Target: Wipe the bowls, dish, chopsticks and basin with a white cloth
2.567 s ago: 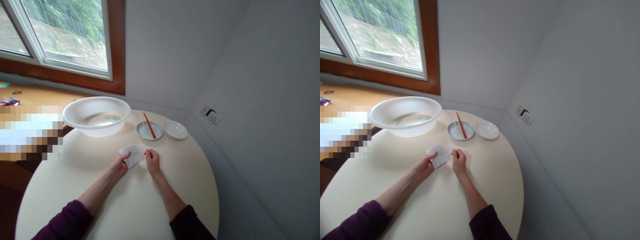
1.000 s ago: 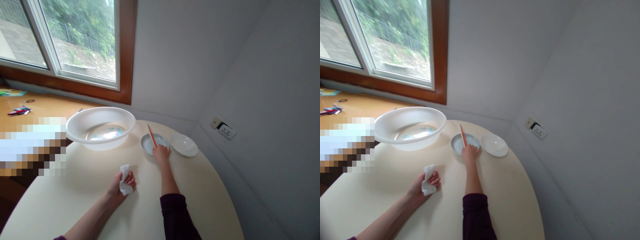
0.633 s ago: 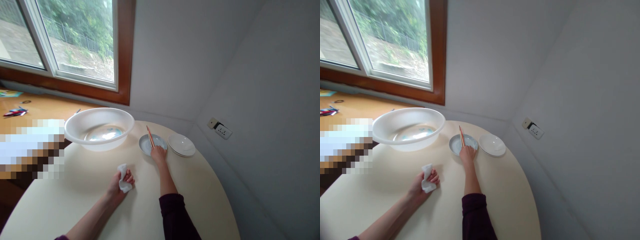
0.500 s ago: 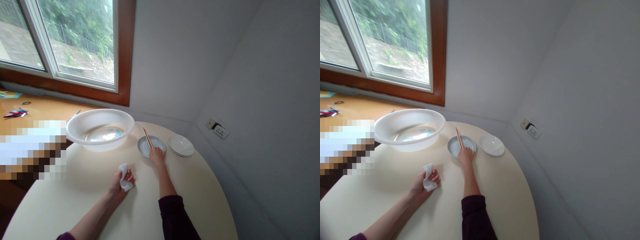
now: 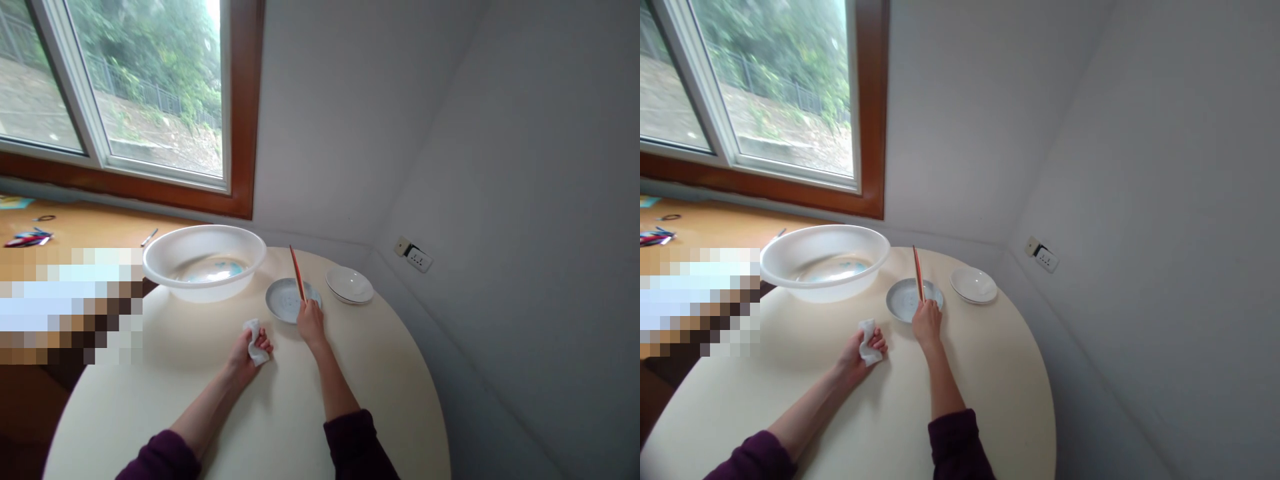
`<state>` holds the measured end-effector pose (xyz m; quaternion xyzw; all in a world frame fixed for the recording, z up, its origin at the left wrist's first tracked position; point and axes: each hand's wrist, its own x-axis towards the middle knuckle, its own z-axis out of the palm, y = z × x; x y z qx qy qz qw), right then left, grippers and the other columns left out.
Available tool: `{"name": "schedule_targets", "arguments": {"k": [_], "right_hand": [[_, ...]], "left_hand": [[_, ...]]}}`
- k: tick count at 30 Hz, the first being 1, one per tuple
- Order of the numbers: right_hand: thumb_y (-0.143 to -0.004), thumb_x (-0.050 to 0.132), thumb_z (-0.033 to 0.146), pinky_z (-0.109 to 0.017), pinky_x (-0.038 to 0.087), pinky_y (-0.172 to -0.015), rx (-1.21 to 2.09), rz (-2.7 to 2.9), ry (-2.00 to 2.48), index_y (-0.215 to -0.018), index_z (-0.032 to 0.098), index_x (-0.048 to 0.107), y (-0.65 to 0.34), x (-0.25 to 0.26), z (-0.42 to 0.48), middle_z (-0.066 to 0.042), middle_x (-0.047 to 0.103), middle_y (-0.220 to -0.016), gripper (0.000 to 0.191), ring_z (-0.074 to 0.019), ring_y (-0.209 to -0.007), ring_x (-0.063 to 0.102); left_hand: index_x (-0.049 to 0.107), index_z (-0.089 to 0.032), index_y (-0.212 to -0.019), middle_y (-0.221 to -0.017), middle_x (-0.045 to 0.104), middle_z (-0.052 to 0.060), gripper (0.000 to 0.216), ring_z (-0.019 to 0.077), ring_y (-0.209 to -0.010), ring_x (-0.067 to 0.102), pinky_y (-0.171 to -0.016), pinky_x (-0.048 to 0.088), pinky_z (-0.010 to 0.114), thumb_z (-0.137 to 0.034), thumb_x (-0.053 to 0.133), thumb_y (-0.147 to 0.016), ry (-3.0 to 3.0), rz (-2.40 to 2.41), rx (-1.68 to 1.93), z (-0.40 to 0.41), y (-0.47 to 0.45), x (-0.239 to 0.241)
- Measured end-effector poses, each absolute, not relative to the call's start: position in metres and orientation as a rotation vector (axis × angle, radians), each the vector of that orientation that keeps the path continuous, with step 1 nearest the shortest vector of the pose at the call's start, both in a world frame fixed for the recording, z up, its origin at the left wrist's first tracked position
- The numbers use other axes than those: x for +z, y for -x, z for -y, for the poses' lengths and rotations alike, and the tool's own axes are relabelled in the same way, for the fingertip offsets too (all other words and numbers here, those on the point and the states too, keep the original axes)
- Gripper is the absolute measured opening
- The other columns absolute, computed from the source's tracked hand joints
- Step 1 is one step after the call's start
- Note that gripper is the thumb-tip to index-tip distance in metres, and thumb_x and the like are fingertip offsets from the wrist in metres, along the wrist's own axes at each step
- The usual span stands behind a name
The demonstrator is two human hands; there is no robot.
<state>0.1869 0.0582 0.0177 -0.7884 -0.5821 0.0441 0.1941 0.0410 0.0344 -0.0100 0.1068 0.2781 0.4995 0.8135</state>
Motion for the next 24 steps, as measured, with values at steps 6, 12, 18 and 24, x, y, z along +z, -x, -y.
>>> {"name": "schedule_targets", "arguments": {"k": [6,12,18,24], "right_hand": [[-0.094,0.025,0.022,-0.024,0.037,-0.07,0.074,1.567,2.198,-0.094,0.013,0.05,-0.231,0.017,0.003,-0.012,0.064,-0.094,0.027,-0.0194,-0.09,0.06],[-0.094,0.026,0.024,-0.025,0.033,-0.059,0.058,1.526,2.421,-0.091,0.016,0.046,-0.289,-0.007,0.074,-0.01,0.065,-0.083,0.022,-0.0195,-0.076,0.062],[-0.094,0.027,0.025,-0.027,0.033,-0.06,0.09,1.635,2.545,-0.094,0.018,0.047,-0.31,-0.015,0.106,-0.01,0.066,-0.087,0.022,-0.0205,-0.078,0.063],[-0.094,0.028,0.024,-0.029,0.037,-0.064,0.091,1.694,2.596,-0.096,0.016,0.05,-0.308,-0.01,0.094,-0.012,0.065,-0.094,0.024,-0.0218,-0.084,0.063]], "left_hand": [[0.047,-0.013,-0.054,-0.04,0.034,-0.003,0.037,0.0069,-0.035,0.036,-0.042,0.035,0.017,-0.011,0.03,-0.086,-0.249,-0.598,1.043,-0.033,-0.039,-0.009],[0.046,-0.015,-0.055,-0.04,0.033,-0.004,0.032,0.0078,-0.036,0.037,-0.042,0.036,0.018,-0.011,0.033,-0.083,-0.268,-0.6,1.023,-0.034,-0.037,-0.012],[0.046,-0.015,-0.055,-0.041,0.033,-0.004,0.029,0.0075,-0.037,0.037,-0.042,0.036,0.017,-0.01,0.034,-0.081,-0.28,-0.601,1.013,-0.035,-0.036,-0.012],[0.047,-0.015,-0.056,-0.042,0.033,-0.004,0.027,0.0077,-0.037,0.037,-0.042,0.037,0.018,-0.009,0.036,-0.08,-0.286,-0.607,1.019,-0.035,-0.035,-0.012]]}}
